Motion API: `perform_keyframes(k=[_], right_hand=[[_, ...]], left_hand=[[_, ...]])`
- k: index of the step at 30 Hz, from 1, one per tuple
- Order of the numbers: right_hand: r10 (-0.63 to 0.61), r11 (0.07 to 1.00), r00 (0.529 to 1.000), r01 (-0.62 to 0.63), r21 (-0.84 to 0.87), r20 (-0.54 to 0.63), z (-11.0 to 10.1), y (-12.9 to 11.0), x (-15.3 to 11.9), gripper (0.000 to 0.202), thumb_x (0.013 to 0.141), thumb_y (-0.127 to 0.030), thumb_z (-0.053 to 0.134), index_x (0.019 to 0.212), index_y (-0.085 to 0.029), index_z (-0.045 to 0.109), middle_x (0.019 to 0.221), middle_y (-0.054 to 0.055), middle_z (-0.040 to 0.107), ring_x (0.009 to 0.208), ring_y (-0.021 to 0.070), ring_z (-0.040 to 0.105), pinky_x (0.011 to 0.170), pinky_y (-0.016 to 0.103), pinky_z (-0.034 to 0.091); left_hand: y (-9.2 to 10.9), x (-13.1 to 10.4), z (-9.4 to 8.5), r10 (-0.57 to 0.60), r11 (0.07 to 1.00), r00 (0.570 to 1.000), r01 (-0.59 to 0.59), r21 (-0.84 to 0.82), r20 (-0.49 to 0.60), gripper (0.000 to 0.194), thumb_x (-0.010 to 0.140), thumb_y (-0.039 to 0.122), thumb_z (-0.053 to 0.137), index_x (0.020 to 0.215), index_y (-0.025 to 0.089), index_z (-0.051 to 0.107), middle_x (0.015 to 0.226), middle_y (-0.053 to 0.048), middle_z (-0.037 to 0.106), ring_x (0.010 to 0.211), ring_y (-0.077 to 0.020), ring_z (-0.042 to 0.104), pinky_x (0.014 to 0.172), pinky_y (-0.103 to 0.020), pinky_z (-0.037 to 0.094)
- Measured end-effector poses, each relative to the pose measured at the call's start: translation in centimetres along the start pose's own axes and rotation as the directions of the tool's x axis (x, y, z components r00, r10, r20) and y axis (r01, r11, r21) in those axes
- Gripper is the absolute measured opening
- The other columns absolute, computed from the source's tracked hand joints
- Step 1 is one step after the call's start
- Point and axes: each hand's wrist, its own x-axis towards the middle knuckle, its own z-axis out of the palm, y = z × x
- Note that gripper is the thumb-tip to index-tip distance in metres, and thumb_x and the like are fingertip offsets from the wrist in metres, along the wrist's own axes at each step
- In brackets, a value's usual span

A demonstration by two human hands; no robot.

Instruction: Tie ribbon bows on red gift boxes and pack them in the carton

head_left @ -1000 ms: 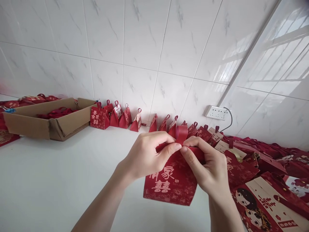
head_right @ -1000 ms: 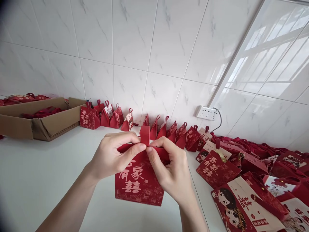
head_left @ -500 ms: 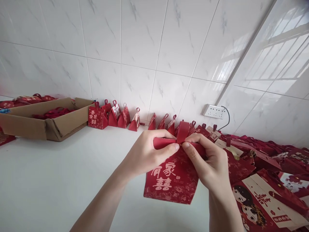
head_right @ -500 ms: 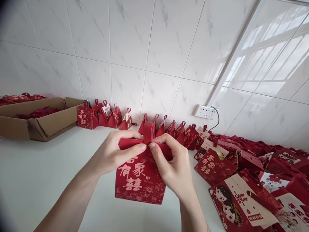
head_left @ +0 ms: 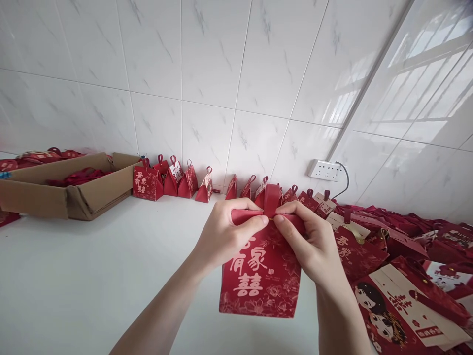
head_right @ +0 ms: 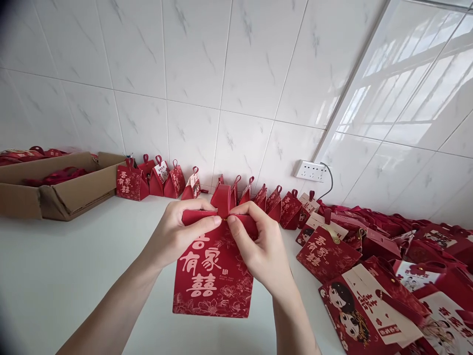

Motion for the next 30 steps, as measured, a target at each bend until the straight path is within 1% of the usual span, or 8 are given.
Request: perform_keyframes(k=[5,10,14,18,22,26,28,30], right_hand=[[0.020,0.999,0.999,-0.022,0.040,0.042,-0.1,0.3,0.2,0.018,0.087,-0.035,0.052,0.079,-0.020,0.057,0.067,-0.001,0.057,0.054,0.0095,0.049,0.042,0.018,0.037],[0.065,0.974,0.979,-0.104,0.200,0.192,-0.6,0.8,0.3,0.051,0.084,-0.037,0.058,0.129,-0.028,0.037,0.106,0.006,0.062,0.089,0.0178,0.063,0.065,0.027,0.056],[0.206,0.932,0.915,-0.291,0.215,0.347,-1.1,1.0,0.6,0.035,0.083,-0.041,0.059,0.113,-0.022,0.052,0.109,0.009,0.064,0.087,0.0209,0.066,0.066,0.031,0.058],[0.340,0.818,0.904,-0.420,0.392,0.259,-0.7,1.7,1.7,0.030,0.080,-0.045,0.061,0.096,-0.019,0.059,0.093,0.007,0.070,0.078,0.0218,0.069,0.062,0.029,0.057],[0.471,0.520,0.873,-0.387,0.761,0.122,0.8,3.6,2.9,0.027,0.078,-0.046,0.060,0.084,-0.020,0.062,0.079,0.004,0.071,0.069,0.0192,0.068,0.054,0.027,0.056],[0.505,0.223,0.810,-0.457,0.861,0.300,1.9,6.4,3.3,0.017,0.072,-0.036,0.066,0.071,-0.020,0.061,0.066,0.000,0.068,0.057,0.0125,0.063,0.045,0.020,0.051],[0.455,0.213,0.816,-0.488,0.846,0.356,2.1,7.3,3.1,0.018,0.069,-0.036,0.068,0.068,-0.020,0.059,0.064,-0.001,0.066,0.057,0.0107,0.061,0.048,0.019,0.051],[0.354,0.367,0.879,-0.444,0.817,0.319,2.1,7.8,2.9,0.022,0.070,-0.041,0.067,0.070,-0.021,0.059,0.064,-0.001,0.066,0.059,0.0118,0.062,0.050,0.021,0.052]], left_hand=[[-0.2,0.0,0.1,-0.002,1.000,1.000,0.002,-0.006,-0.023,0.021,0.078,0.030,0.059,0.061,0.018,0.054,0.052,0.004,0.045,0.047,-0.0088,0.043,0.044,-0.023,0.032],[-0.4,0.5,-0.7,-0.030,0.997,0.988,0.019,-0.074,-0.151,0.022,0.076,0.036,0.063,0.065,0.019,0.056,0.052,0.004,0.050,0.047,-0.0103,0.049,0.044,-0.023,0.036],[-0.8,1.0,-1.6,-0.084,0.981,0.970,0.041,-0.188,-0.227,0.024,0.074,0.041,0.065,0.072,0.018,0.059,0.059,0.001,0.058,0.052,-0.0136,0.056,0.045,-0.024,0.041],[-1.0,1.2,-2.5,-0.030,0.955,0.995,0.002,-0.298,-0.090,0.038,0.083,0.049,0.049,0.099,0.018,0.063,0.080,-0.006,0.068,0.072,-0.0196,0.064,0.057,-0.027,0.049],[-0.6,0.9,-2.8,0.077,0.933,0.991,-0.033,-0.358,0.110,0.051,0.085,0.052,0.045,0.123,0.019,0.056,0.112,-0.012,0.065,0.101,-0.0290,0.061,0.076,-0.037,0.052],[-0.2,-0.1,-2.2,0.097,0.982,0.961,-0.049,-0.184,0.261,0.057,0.081,0.042,0.060,0.134,0.026,0.045,0.138,-0.009,0.048,0.123,-0.0316,0.047,0.093,-0.041,0.047],[0.1,-0.5,-2.0,0.055,0.992,0.961,-0.022,-0.126,0.270,0.062,0.081,0.038,0.061,0.138,0.029,0.039,0.140,-0.008,0.045,0.126,-0.0312,0.043,0.097,-0.041,0.044],[0.3,-0.7,-1.9,0.039,0.993,0.962,-0.008,-0.114,0.269,0.062,0.081,0.038,0.061,0.138,0.029,0.039,0.138,-0.008,0.047,0.126,-0.0316,0.044,0.097,-0.042,0.044]])
